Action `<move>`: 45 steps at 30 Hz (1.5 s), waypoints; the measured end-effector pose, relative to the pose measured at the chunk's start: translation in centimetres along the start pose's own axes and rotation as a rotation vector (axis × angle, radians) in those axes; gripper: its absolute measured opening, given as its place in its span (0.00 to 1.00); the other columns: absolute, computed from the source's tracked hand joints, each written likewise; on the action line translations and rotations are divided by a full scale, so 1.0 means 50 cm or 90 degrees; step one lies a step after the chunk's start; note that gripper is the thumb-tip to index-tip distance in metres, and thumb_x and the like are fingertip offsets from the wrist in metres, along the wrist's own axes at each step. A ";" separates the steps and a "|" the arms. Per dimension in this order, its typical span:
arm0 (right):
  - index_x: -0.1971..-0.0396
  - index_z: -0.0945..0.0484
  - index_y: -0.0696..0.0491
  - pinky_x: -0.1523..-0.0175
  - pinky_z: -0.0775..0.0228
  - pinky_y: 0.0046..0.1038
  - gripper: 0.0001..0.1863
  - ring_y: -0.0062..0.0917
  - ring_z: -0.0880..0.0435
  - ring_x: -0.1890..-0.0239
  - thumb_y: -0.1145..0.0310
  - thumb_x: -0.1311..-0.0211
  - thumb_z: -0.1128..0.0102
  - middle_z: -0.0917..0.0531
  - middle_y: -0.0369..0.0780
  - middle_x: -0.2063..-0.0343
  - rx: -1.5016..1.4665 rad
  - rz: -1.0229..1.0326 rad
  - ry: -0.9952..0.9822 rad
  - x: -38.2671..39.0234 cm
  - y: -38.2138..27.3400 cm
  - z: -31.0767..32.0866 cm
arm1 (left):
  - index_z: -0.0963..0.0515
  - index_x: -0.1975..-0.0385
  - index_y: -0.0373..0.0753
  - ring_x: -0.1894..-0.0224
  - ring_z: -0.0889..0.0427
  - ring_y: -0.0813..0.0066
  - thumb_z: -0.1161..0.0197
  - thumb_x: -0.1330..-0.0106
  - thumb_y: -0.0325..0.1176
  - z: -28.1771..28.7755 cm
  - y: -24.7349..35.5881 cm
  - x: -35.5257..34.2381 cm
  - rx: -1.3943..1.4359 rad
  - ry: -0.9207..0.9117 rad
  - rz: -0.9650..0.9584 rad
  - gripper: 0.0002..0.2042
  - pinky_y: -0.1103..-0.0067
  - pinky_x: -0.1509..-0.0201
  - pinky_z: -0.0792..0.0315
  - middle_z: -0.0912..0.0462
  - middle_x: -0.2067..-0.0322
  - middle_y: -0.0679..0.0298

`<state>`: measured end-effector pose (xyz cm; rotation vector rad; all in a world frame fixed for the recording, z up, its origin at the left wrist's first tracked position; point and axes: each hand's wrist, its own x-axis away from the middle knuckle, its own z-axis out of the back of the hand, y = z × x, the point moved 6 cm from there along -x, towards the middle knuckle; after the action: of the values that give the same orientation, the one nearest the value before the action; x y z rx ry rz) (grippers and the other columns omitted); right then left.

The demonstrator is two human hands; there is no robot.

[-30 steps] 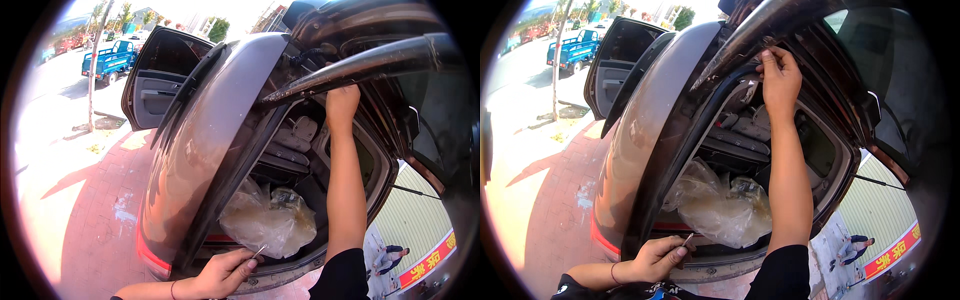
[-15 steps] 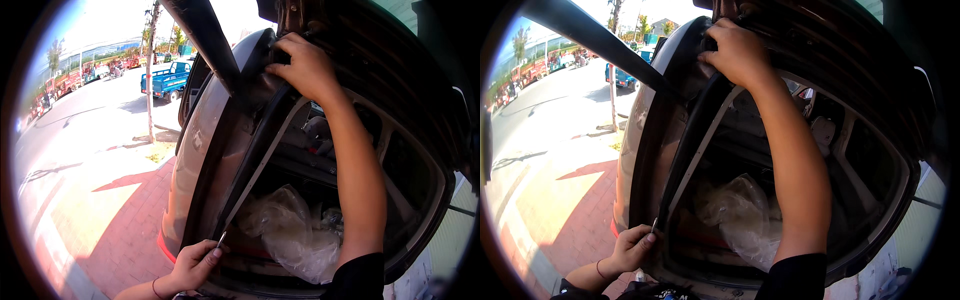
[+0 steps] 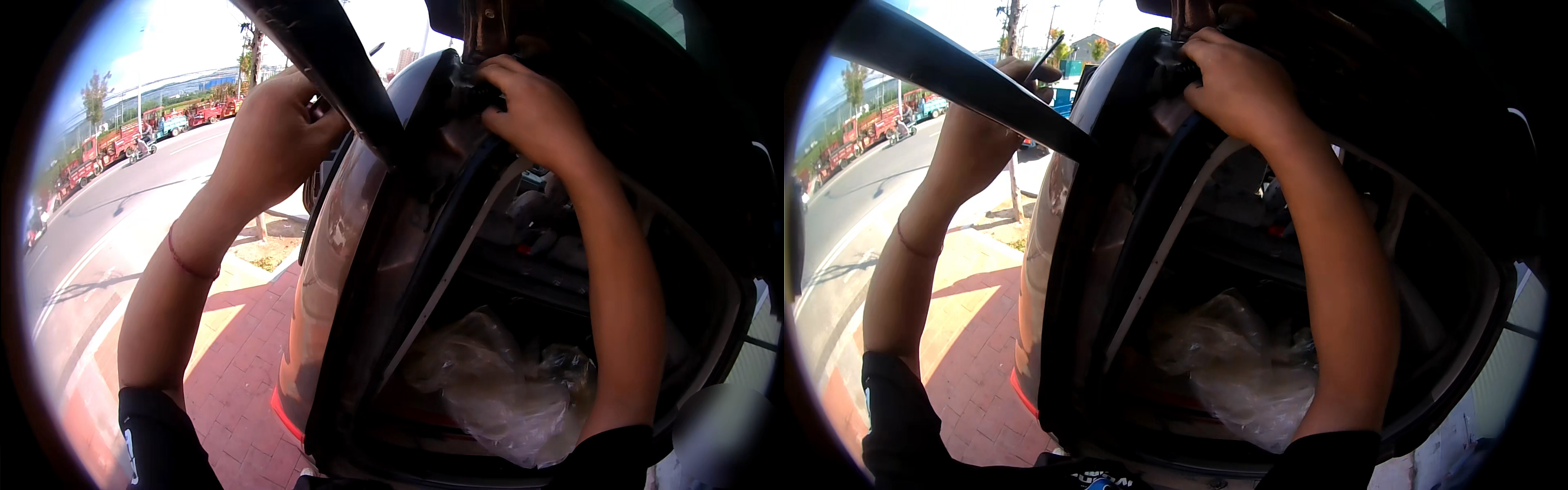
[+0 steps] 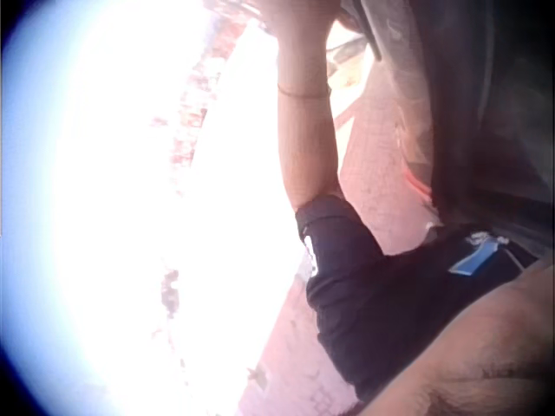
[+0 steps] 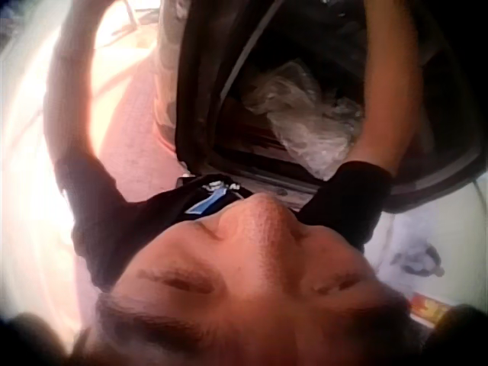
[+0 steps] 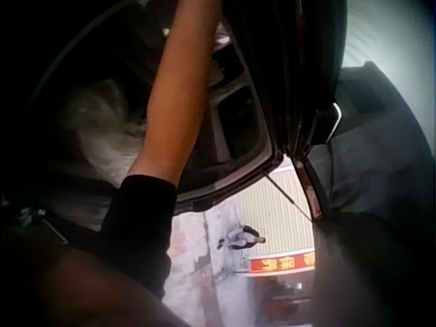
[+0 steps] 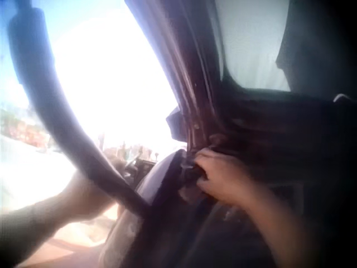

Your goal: The person installs a rubber weather seal along the upper edge of a car's open trunk. They align the seal by hand, then use a red-handled screwdriver to press and secure it into place along the trunk frame.

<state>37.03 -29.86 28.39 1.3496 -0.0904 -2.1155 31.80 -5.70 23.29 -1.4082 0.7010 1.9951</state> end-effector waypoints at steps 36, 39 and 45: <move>0.39 0.23 0.49 0.41 0.22 0.37 0.22 0.35 0.14 0.44 0.78 0.31 0.48 0.13 0.43 0.49 -0.151 0.022 -0.035 -0.020 0.065 -0.003 | 0.20 0.48 0.41 0.46 0.17 0.58 0.32 0.32 0.40 -0.161 0.111 -0.131 -0.506 -0.271 -0.344 0.17 0.64 0.45 0.20 0.15 0.52 0.60; 0.44 0.19 0.48 0.44 0.20 0.37 0.18 0.32 0.13 0.49 0.70 0.31 0.42 0.14 0.39 0.49 -0.091 0.012 -0.056 -0.016 0.058 -0.004 | 0.21 0.46 0.40 0.51 0.15 0.57 0.32 0.32 0.39 -0.139 0.102 -0.127 -0.374 -0.231 -0.354 0.17 0.65 0.47 0.19 0.15 0.53 0.57; 0.49 0.16 0.49 0.48 0.18 0.36 0.19 0.32 0.12 0.52 0.58 0.36 0.32 0.14 0.38 0.50 0.088 0.082 0.026 0.015 -0.015 -0.009 | 0.24 0.45 0.32 0.66 0.15 0.71 0.36 0.28 0.35 -0.033 0.018 -0.086 -0.075 -0.019 -0.159 0.17 0.76 0.60 0.18 0.15 0.54 0.54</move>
<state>36.86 -29.54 27.28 1.4265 -0.3032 -2.0039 33.36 -8.20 26.92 -1.4519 0.3778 1.8811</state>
